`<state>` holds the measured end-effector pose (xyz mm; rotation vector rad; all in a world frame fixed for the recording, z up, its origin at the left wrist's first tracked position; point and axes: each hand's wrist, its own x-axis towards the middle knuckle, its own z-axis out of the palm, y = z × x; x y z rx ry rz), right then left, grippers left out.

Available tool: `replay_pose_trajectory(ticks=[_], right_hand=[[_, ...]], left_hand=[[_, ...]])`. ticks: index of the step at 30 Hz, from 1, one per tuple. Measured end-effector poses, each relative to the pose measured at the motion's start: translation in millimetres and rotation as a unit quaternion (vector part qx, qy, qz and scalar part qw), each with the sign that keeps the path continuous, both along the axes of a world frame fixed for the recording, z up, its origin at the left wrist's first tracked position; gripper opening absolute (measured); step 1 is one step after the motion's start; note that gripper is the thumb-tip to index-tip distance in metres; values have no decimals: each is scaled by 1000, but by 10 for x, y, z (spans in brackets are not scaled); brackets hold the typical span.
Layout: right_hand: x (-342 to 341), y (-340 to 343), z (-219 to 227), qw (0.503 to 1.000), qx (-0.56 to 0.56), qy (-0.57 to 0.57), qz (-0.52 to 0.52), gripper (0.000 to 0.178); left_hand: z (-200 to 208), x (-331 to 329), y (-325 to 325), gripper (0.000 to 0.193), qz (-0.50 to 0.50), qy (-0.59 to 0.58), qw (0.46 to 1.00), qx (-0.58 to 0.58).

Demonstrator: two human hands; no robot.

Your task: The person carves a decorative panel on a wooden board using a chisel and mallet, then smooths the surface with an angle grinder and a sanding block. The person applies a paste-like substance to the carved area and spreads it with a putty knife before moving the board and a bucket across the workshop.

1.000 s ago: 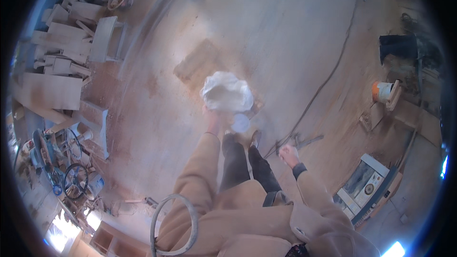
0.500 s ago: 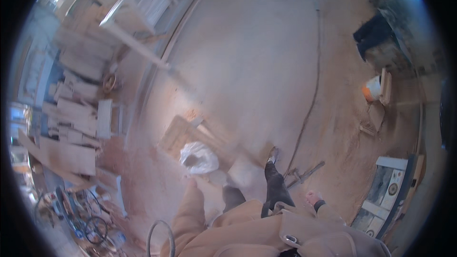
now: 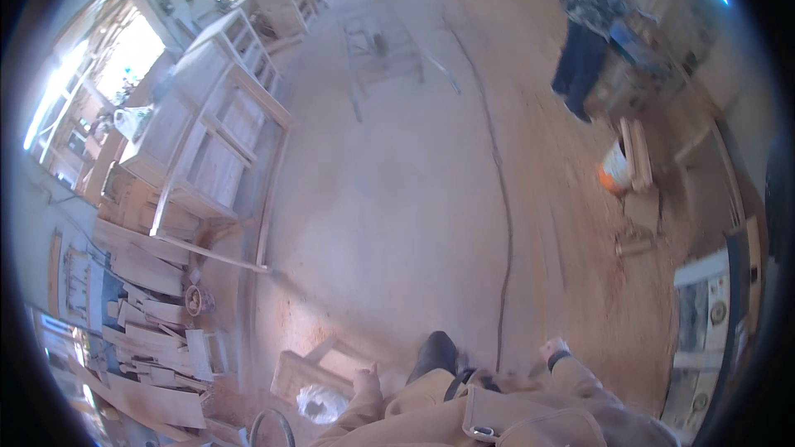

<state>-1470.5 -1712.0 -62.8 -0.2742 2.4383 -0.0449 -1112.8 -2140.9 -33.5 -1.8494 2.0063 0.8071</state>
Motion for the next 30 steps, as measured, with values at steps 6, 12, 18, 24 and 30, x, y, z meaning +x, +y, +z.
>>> replay_pose_trajectory(ticks=[6, 12, 18, 24, 30], right_hand=[[-1528, -844, 455, 993, 91, -40, -64, 45], [-2932, -1284, 664, 951, 120, 45, -280, 36], [-4123, -1682, 401, 922, 90, 52, -374, 40], [-5592, -2024, -177, 925, 134, -15, -354, 40], [-7588, -2400, -682, 993, 77, 5, -88, 26]], left_hand=[[-267, -1233, -1074, 44, -142, -36, 988, -50], [-1, -2937, -2473, 27, -337, -81, 928, -135], [554, -5134, -3222, 21, -177, -30, 982, -59], [163, -6819, -3652, 15, -115, -1, 985, -129], [-77, -8201, -3883, 22, -89, 0, 993, -77]])
